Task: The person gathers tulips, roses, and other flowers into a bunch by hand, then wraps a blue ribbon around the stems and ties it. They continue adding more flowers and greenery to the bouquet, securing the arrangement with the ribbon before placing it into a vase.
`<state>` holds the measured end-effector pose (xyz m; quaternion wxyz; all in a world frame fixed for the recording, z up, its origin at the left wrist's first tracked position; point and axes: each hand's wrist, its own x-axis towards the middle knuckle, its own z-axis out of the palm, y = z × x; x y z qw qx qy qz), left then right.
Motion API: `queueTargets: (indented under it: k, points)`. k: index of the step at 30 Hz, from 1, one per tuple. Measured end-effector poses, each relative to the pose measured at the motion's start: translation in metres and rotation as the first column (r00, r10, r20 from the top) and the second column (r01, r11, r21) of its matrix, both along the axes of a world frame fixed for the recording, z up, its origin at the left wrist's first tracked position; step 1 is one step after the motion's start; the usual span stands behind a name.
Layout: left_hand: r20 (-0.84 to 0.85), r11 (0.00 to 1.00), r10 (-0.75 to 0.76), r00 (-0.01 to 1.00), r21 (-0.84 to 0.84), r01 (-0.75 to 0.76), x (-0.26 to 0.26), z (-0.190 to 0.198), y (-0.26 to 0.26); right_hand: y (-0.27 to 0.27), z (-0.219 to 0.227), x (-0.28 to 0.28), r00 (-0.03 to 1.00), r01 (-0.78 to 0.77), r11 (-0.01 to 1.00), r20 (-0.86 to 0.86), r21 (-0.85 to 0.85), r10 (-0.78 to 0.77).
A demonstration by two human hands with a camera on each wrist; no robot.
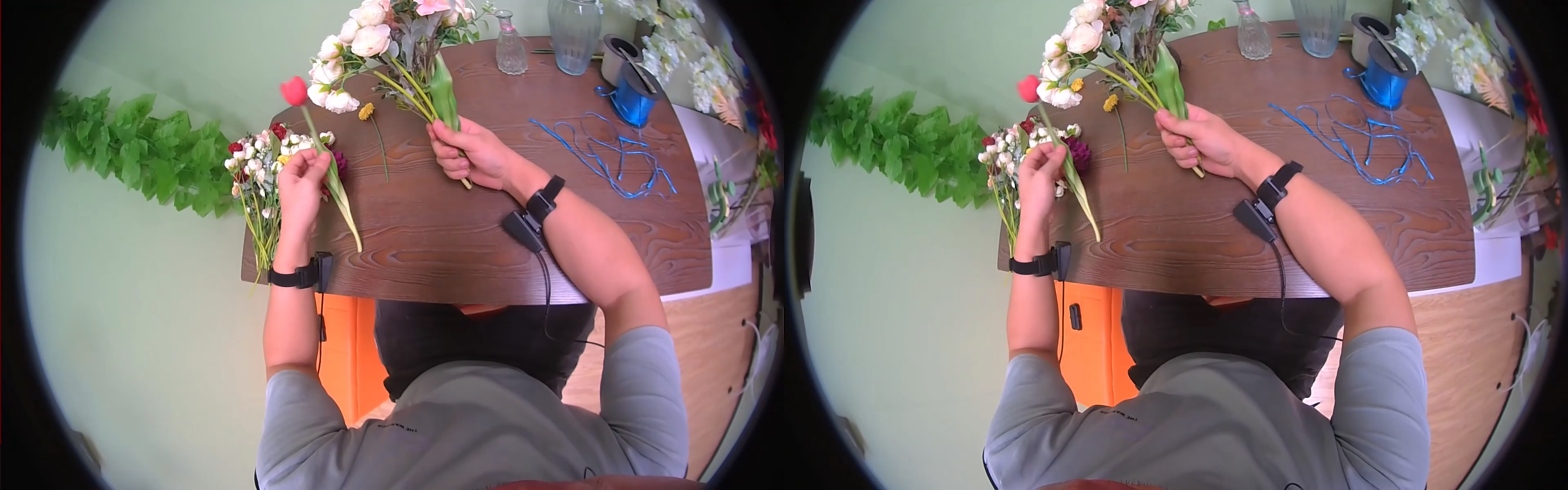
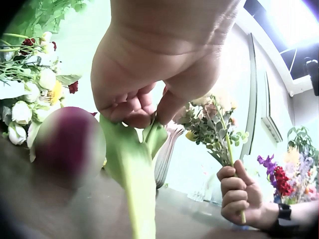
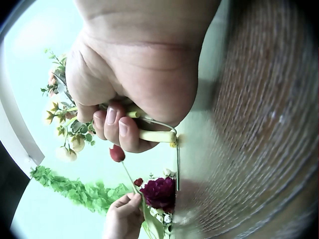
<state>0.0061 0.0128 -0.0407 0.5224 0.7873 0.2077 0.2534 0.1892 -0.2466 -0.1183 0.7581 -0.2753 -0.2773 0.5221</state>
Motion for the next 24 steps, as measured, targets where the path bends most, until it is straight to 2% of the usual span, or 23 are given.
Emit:
queueTargets:
  k: [3,6,9,12,15,17,20,24]
  points:
    - [0.262,0.996,-0.034,0.964,-0.076,0.056,0.001,0.011,-0.007,0.001,-0.002,0.001,1.000,0.005,1.000,0.016,0.017,-0.005]
    - [0.391,0.971,-0.146,0.909,-0.118,0.207,0.001,0.024,-0.025,0.001,-0.001,0.000,0.999,0.017,1.000,0.031,0.002,-0.017]
    - [0.404,0.953,-0.235,0.884,-0.084,0.292,0.007,0.032,-0.057,0.002,0.000,-0.002,0.998,0.037,0.999,0.043,-0.018,-0.036]
    - [0.310,0.935,-0.325,0.893,-0.039,0.353,0.021,0.031,-0.080,0.007,-0.008,0.000,0.997,0.040,0.999,0.065,0.009,-0.040]
    - [0.277,0.940,-0.308,0.910,-0.059,0.336,0.042,0.024,-0.095,0.008,-0.011,0.000,0.998,0.038,0.999,0.048,0.036,-0.040]
    - [0.255,0.962,-0.244,0.936,-0.055,0.266,0.055,0.022,-0.101,0.007,-0.011,-0.002,0.999,0.011,0.998,0.041,0.067,-0.014]
    - [0.248,0.979,-0.180,0.952,-0.046,0.197,0.067,0.024,-0.108,0.001,-0.003,-0.004,0.997,-0.040,0.999,0.060,0.021,0.039]
    - [0.237,0.992,-0.127,0.963,0.011,0.128,0.079,0.024,-0.114,0.005,-0.010,0.001,0.996,-0.015,0.997,0.088,0.072,0.009]
